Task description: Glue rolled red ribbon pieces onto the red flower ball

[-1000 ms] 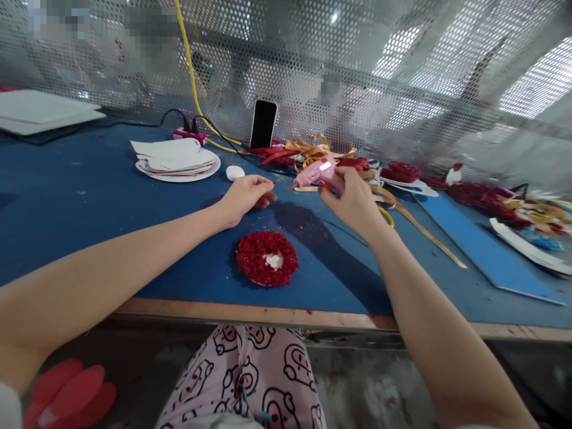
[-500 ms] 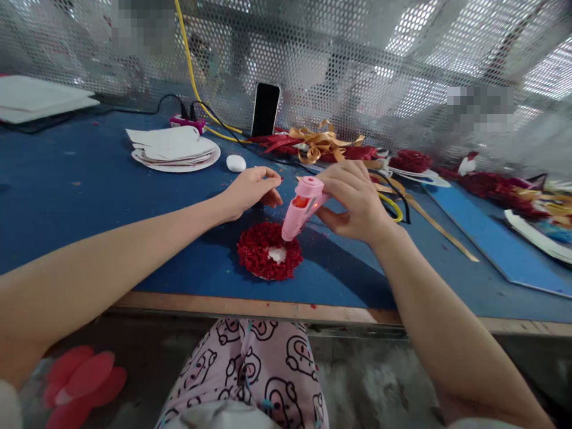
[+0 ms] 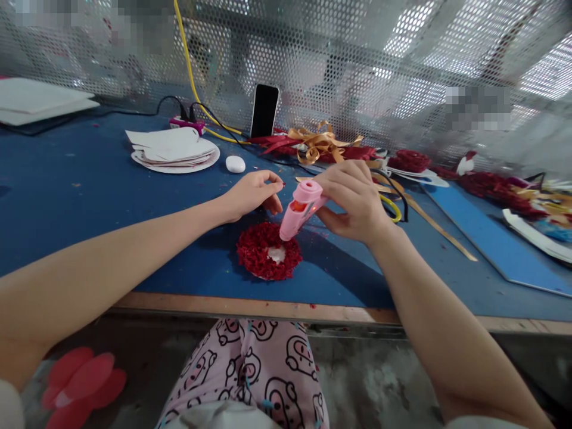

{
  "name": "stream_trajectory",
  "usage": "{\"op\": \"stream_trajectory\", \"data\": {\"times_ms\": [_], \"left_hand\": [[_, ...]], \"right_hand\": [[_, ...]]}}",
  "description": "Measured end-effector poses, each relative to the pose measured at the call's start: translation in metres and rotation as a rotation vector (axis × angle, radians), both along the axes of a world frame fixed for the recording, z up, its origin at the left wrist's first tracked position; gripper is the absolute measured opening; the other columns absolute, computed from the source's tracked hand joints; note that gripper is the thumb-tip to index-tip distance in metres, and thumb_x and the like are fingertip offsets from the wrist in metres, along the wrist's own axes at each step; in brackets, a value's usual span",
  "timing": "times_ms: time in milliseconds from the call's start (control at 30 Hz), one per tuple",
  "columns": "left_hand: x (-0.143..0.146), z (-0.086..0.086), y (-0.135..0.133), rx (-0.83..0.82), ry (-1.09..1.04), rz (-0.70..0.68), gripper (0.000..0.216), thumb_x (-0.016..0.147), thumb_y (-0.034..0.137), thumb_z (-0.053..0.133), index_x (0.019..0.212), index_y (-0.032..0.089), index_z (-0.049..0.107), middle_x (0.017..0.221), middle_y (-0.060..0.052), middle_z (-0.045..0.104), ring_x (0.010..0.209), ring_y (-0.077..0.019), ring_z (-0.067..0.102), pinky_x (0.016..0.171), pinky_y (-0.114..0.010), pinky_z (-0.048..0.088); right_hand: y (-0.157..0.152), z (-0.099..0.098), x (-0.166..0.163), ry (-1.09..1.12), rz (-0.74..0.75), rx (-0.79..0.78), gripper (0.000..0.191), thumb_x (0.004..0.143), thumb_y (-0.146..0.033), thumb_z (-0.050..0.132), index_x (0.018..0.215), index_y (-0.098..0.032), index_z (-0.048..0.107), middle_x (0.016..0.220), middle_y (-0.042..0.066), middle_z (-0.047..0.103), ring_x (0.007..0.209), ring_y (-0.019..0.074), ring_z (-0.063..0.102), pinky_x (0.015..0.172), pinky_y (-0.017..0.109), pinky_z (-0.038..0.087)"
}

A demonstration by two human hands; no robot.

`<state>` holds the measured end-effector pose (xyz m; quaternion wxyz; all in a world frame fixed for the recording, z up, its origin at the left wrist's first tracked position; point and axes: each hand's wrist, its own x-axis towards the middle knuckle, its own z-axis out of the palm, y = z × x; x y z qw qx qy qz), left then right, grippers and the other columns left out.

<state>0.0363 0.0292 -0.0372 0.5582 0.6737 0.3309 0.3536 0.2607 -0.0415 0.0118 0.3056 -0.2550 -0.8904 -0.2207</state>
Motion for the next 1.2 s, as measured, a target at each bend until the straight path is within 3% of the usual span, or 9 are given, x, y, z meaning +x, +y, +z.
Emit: {"op": "stream_trajectory", "data": {"times_ms": [767,1200], "left_hand": [[0.0009,0.002,-0.0021,0.004,0.024,0.008,0.005,0.095,0.021,0.058,0.097,0.017,0.057,0.066,0.001,0.071,0.055,-0.0107,0.064,0.055,-0.02,0.047],[0.0003,-0.0004,-0.0008,0.0,-0.005,-0.003,0.005,0.093,0.022,0.061,0.095,0.017,0.059,0.064,0.001,0.068,0.053,-0.0106,0.063,0.054,-0.021,0.046]], "right_hand": [[-0.0015,0.0039,-0.0008,0.03,0.014,-0.002,0.027,0.099,-0.025,0.05,0.122,-0.032,0.062,0.104,0.001,0.073,0.097,0.0218,0.062,0.089,0.043,0.043],[-0.0036,0.0033,-0.0027,-0.004,0.039,-0.066,0.024,0.091,-0.025,0.058,0.114,-0.029,0.064,0.104,0.003,0.071,0.098,0.0229,0.06,0.086,0.043,0.043]]}}
